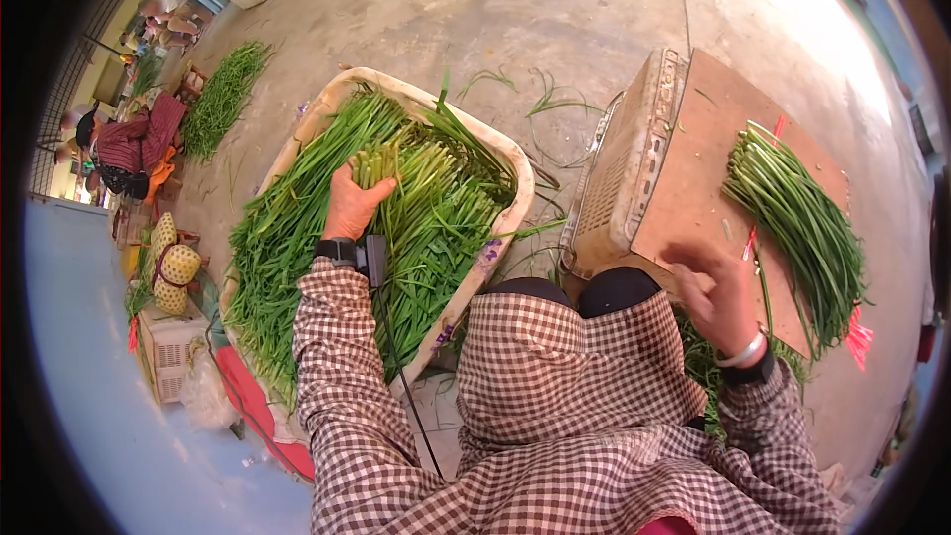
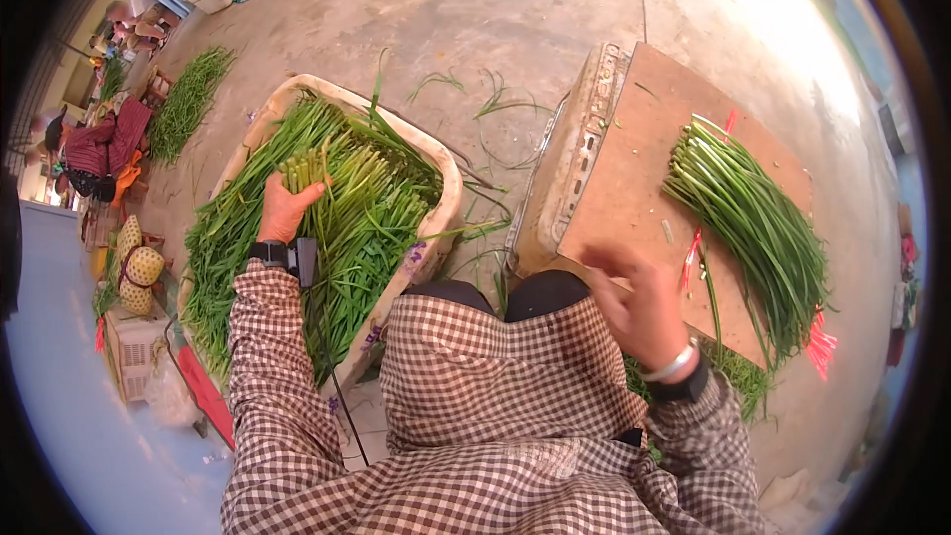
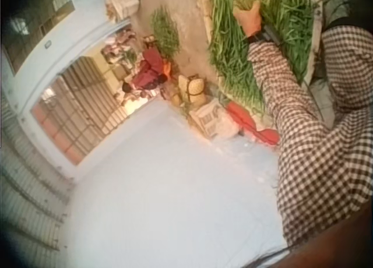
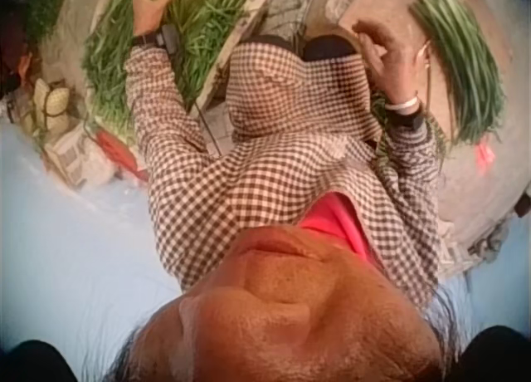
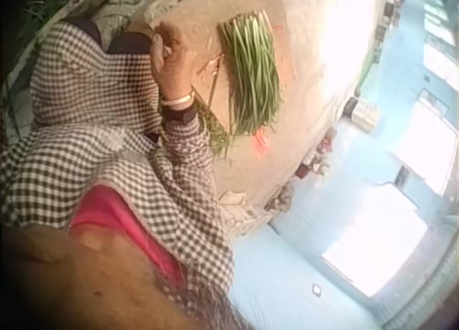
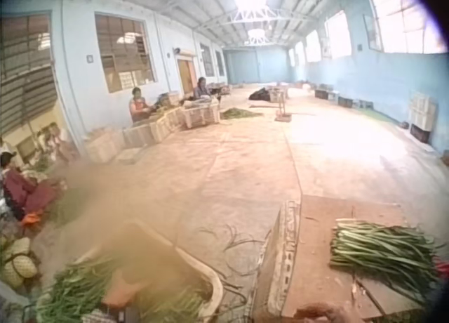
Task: The person cleans a bunch of chives by hand, plucking off yellowed leaves and debris. They then align the chives on a board, tie the bunch with a red plastic strip, and place the finished bundle into a basket.
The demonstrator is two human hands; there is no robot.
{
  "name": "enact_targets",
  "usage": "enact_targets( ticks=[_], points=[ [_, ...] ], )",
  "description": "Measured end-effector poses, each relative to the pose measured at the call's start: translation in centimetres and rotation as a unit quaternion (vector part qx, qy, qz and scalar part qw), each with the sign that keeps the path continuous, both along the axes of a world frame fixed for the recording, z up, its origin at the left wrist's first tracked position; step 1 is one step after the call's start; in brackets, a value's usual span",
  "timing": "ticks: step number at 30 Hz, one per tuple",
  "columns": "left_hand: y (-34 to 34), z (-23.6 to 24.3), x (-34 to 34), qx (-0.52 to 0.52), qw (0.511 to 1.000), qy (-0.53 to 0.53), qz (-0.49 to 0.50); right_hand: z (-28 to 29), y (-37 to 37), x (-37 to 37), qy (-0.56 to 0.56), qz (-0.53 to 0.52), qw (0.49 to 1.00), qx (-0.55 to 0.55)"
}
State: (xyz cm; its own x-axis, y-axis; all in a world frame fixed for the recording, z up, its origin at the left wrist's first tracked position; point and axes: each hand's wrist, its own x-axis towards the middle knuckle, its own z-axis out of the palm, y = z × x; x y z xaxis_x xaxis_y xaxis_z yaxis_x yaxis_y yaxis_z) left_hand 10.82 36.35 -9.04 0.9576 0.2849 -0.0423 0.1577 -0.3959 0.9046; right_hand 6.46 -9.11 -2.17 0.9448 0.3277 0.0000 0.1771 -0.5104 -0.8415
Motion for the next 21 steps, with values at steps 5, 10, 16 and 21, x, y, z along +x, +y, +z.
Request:
enact_targets(
  ticks=[5,10,16,21],
  points=[
    [-1.0,1.5,-1.1,-0.051,0.995,-0.077,-0.027,-2.6,10.7,4.2,0.106,0.118,0.970,0.184],
    [-3.1,2.5,-1.6,-0.030,0.994,-0.102,0.005,-8.7,21.1,6.6,0.115,0.158,0.956,0.220],
    [-3.3,1.5,-2.4,0.009,0.992,-0.124,0.002,-9.3,25.9,4.8,0.081,0.119,0.956,0.257],
    [-3.5,1.2,-2.0,-0.001,0.995,-0.102,0.001,-12.0,27.2,5.8,0.121,0.007,0.913,0.389]
  ],
)
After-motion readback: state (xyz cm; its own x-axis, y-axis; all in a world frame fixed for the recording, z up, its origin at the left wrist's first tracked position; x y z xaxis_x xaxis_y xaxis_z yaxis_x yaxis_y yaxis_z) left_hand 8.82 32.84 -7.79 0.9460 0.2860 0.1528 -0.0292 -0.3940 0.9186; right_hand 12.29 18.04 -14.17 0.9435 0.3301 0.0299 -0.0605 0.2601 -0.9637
